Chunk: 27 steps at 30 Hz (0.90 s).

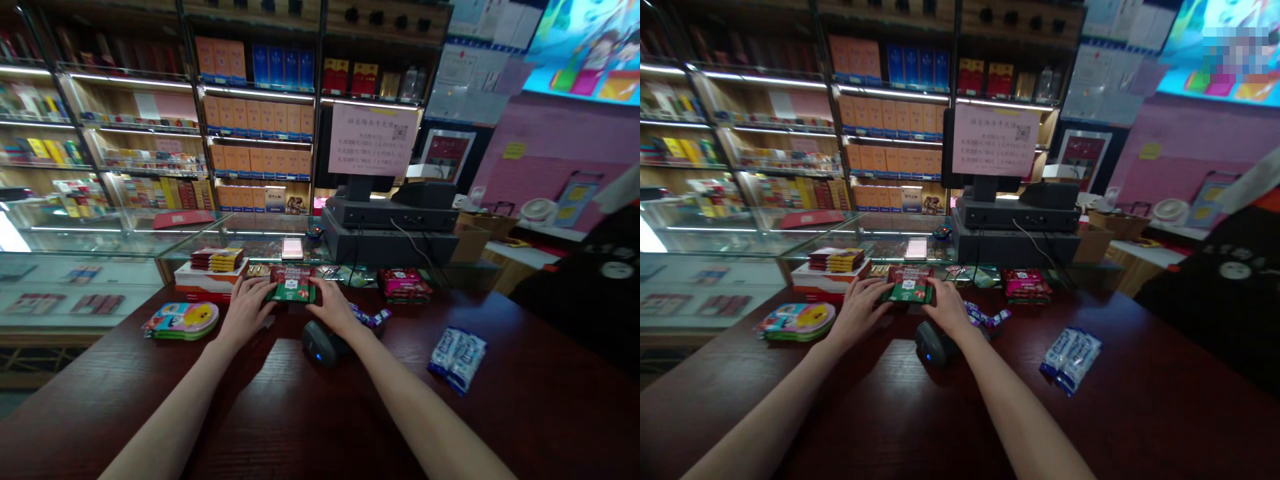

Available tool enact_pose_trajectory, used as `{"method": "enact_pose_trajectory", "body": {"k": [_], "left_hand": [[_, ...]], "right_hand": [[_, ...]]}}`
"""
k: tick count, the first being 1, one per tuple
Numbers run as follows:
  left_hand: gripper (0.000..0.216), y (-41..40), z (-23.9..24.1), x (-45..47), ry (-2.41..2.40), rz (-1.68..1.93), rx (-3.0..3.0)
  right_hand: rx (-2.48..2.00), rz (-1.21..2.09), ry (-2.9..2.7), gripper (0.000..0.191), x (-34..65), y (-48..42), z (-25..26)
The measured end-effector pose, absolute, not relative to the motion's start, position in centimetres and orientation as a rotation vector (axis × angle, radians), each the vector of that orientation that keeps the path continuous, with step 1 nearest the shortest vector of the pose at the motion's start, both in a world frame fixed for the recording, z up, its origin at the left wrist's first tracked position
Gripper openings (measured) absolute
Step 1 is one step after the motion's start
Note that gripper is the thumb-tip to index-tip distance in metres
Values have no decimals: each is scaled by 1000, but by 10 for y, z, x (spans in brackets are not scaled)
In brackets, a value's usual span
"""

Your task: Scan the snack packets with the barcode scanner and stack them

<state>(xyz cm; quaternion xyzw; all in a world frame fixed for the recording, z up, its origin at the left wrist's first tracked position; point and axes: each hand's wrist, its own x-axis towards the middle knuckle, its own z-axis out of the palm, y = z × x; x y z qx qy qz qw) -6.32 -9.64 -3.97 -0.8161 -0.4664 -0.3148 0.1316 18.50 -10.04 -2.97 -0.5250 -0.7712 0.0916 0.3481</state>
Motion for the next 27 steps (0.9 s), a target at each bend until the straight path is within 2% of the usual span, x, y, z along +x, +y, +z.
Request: {"method": "enact_pose_trajectory", "body": {"k": [10, 27], "left_hand": [[42, -98, -39, -78, -1643, -826, -2262], [45, -90, -47, -89, -1734, -717, -2124]], "right_hand": [[-1341, 362, -2103, 68, 158, -74, -27], [-1426, 339, -2214, 67, 133, -50, -25]]}}
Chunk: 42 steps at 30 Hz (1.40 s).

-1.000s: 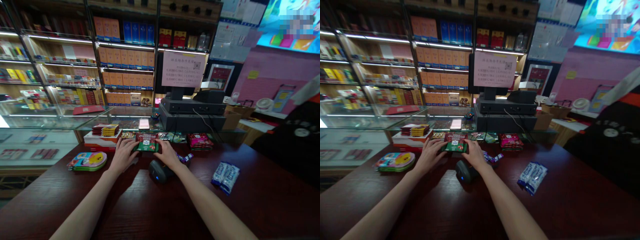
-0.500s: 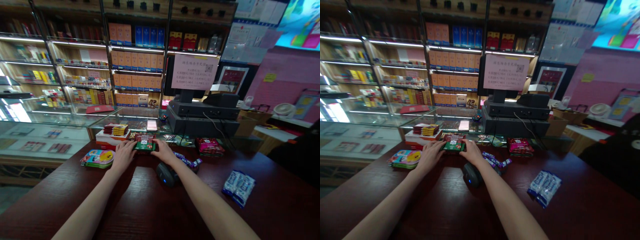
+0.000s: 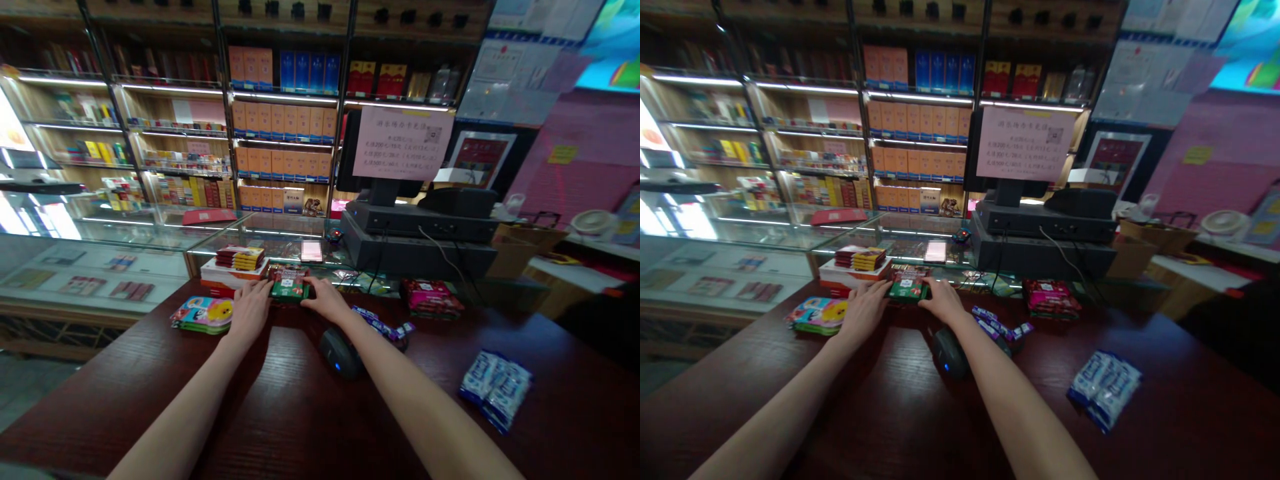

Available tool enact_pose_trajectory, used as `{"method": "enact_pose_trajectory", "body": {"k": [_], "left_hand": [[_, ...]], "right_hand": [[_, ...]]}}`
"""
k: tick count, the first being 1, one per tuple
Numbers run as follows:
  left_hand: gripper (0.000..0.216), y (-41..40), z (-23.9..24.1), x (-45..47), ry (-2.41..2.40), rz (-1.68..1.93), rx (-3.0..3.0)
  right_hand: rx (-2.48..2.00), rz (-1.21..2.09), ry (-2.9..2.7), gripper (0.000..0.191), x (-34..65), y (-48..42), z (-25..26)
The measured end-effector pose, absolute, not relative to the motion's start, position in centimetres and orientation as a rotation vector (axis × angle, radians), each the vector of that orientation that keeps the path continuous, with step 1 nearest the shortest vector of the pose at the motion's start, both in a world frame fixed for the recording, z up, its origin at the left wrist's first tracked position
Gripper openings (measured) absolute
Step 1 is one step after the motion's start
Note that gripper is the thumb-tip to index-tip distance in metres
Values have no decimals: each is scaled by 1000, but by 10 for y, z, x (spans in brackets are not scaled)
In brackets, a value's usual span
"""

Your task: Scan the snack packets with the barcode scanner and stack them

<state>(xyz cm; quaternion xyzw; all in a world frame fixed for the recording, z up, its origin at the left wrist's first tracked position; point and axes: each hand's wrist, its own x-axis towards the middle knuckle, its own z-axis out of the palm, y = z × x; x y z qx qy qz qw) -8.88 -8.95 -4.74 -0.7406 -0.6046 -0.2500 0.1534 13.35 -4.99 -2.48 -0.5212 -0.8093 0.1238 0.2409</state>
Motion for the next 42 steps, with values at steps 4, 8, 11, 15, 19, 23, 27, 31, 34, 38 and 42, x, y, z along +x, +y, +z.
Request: {"method": "enact_pose_trajectory", "body": {"k": [4, 8, 11, 15, 19, 23, 27, 31, 34, 38, 42], "left_hand": [[44, -90, -48, -89, -1743, -693, -2102], [42, -90, -48, -89, -1753, -653, -2076], [41, -89, -50, -89, -1754, -649, -2069], [41, -89, -54, -89, -1788, -653, -2068], [43, -88, -56, -89, -1780, -685, -2057], [42, -88, -58, -89, -1778, -693, -2034], [39, -90, -58, -88, -1764, -713, -2014], [39, -93, -56, -86, -1770, -717, -1992], [39, -95, -55, -84, -1777, -700, -1985], [37, -95, -55, -84, -1778, -682, -1960], [36, -95, -55, -84, -1789, -674, -1955]], "right_hand": [[-1436, 319, -2241, 66, 130, -46, -25], [-1448, 308, -2259, 67, 127, -41, -28], [-1439, 299, -2276, 66, 126, -39, -31], [-1437, 297, -2281, 64, 125, -36, -35], [-1450, 309, -2279, 64, 125, -35, -37], [-1455, 295, -2284, 63, 124, -35, -37], [-1454, 290, -2281, 62, 124, -35, -38], [-1437, 294, -2287, 60, 125, -35, -39], [-1430, 297, -2284, 59, 124, -33, -42], [-1422, 304, -2280, 60, 124, -30, -45], [-1413, 313, -2277, 60, 124, -29, -46]]}}
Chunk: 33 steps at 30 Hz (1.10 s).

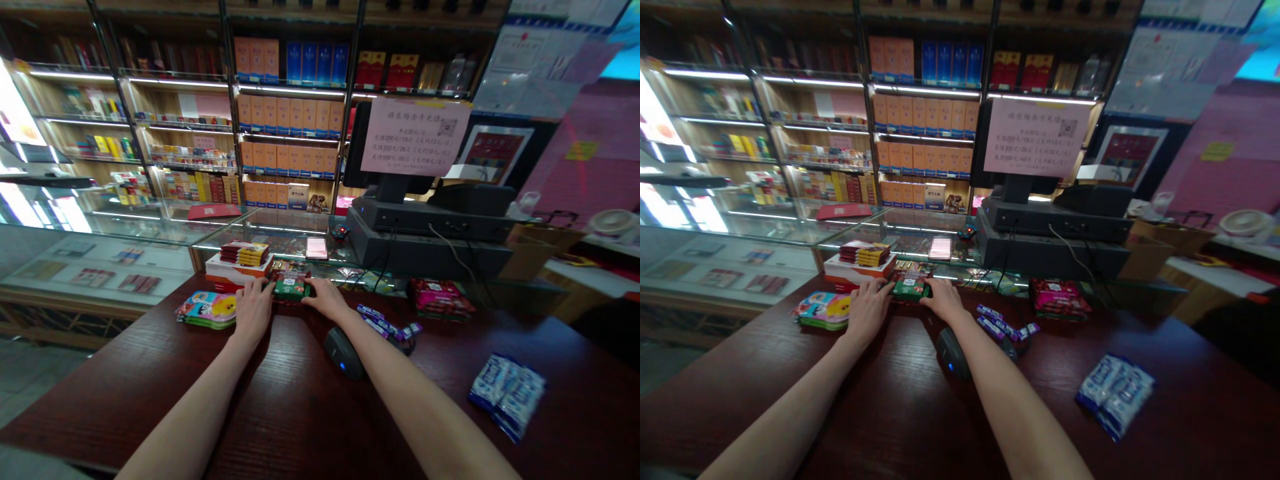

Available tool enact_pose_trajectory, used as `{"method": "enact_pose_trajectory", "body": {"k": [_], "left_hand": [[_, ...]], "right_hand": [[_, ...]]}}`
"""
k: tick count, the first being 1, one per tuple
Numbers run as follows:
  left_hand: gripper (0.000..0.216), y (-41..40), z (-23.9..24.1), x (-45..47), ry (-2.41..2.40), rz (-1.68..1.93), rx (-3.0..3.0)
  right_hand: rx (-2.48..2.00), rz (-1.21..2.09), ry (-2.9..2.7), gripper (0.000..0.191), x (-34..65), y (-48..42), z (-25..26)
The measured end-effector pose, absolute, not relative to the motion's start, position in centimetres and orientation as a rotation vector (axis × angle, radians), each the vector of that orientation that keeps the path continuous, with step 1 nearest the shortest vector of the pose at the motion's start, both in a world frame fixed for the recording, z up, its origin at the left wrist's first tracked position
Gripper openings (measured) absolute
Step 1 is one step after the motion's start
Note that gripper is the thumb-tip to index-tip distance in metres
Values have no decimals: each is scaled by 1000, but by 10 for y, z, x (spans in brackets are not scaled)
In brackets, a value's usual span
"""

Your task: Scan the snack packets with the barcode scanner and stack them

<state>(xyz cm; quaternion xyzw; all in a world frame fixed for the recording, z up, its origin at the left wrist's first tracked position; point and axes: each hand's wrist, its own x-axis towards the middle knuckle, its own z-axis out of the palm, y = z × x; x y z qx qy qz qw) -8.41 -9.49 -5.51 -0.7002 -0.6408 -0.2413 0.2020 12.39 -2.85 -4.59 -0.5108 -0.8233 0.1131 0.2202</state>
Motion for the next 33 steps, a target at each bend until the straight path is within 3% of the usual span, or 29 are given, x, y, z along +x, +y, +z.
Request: {"method": "enact_pose_trajectory", "body": {"k": [20, 33], "left_hand": [[40, -92, -55, -82, -1816, -653, -1970], [27, -100, -38, -61, -1679, -667, -2187]], "right_hand": [[-1391, 310, -2247, 61, 131, -32, -44], [-1392, 281, -2142, 25, 176, -62, -40]]}}
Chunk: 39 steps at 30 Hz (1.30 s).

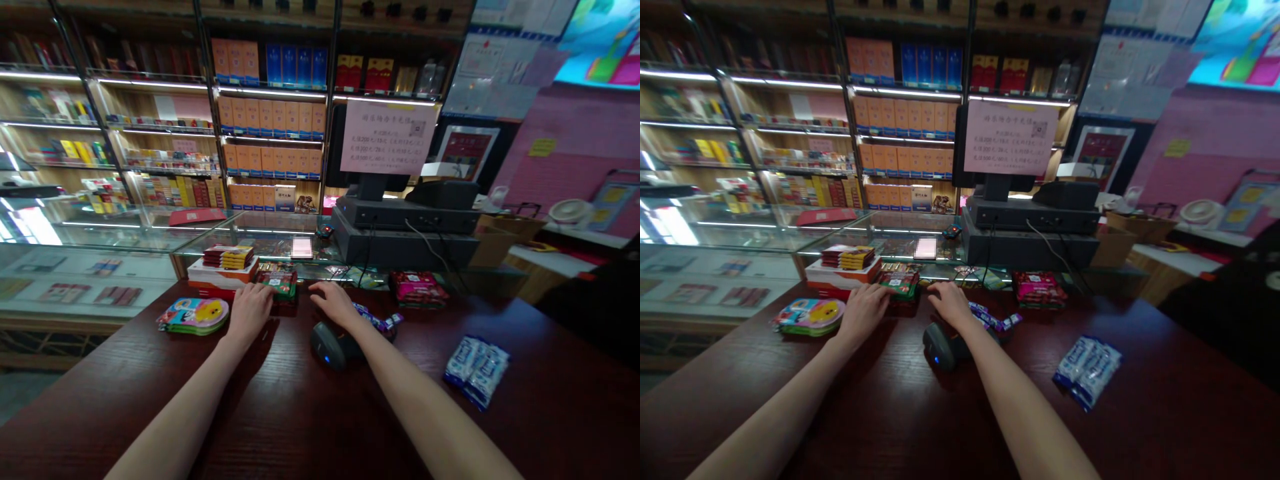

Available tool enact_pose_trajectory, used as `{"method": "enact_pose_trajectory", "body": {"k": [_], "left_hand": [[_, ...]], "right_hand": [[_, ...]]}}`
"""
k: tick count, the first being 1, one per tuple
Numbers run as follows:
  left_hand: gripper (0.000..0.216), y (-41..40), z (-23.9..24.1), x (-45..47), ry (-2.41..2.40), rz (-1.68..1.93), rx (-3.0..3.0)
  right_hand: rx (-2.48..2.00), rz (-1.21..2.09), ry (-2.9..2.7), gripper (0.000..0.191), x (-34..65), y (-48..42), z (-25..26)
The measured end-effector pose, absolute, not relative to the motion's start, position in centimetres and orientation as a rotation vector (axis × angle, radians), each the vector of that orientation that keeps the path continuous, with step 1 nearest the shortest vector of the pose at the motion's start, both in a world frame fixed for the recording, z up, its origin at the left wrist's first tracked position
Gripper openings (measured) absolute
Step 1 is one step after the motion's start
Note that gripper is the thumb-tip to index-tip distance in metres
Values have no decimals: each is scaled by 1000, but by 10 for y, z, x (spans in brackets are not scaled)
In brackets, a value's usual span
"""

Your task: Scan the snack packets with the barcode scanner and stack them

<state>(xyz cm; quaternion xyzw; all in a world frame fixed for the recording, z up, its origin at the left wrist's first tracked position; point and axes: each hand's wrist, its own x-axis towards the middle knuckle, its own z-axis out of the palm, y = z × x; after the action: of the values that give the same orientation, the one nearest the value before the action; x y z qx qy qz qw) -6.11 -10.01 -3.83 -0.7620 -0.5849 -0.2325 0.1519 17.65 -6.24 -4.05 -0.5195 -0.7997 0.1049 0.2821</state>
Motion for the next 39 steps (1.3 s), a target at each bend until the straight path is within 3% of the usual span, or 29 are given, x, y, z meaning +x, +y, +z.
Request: {"method": "enact_pose_trajectory", "body": {"k": [39], "left_hand": [[38, -72, 1, 140, -1153, -378, -2805]], "right_hand": [[-1754, 86, -1664, 25, 387, -133, -51]]}}
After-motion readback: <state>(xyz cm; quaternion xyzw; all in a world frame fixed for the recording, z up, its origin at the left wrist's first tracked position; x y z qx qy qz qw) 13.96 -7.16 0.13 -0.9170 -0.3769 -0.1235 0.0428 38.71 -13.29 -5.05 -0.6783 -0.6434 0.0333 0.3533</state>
